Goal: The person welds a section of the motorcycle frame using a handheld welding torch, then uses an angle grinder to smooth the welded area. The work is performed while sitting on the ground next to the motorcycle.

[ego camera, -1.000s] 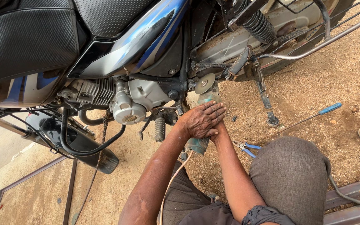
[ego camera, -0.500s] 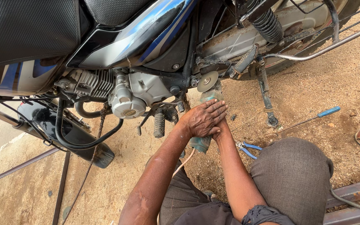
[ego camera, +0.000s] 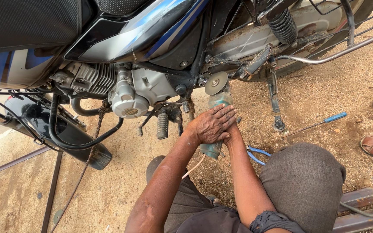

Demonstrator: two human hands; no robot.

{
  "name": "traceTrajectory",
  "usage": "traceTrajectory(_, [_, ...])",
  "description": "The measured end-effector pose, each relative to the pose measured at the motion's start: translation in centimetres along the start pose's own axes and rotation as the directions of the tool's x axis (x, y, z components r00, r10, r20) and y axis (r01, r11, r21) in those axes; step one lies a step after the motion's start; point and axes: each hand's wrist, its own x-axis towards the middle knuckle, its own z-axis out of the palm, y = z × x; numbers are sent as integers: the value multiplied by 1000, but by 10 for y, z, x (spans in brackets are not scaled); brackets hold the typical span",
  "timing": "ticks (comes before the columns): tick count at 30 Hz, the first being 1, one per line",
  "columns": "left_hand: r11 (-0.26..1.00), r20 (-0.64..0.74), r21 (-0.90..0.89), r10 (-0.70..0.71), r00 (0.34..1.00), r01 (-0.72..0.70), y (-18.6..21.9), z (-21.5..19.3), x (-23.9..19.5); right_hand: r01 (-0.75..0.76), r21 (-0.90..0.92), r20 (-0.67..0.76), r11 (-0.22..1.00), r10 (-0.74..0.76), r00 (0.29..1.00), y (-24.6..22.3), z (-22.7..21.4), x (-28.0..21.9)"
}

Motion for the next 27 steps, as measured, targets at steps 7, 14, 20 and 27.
traceTrajectory(7, [993,-61,-102,-67,996,61,12,15,-2,42,-111,-57,993,-48,997,-6,-4,-9])
traceTrajectory(14, [987,-99,-144,-80,992,65,18,26,-7,38,-192,-76,981,-54,996,-9,-15,-11])
traceTrajectory(20, [975,-147,-204,-124,981,92,28,28,-4,86,-264,-83,961,-112,990,-27,-2,-33])
traceTrajectory(27, [421,161,-625,-754,637,657,93,46,-17,157,-490,-61,858,-213,975,-46,23,-59])
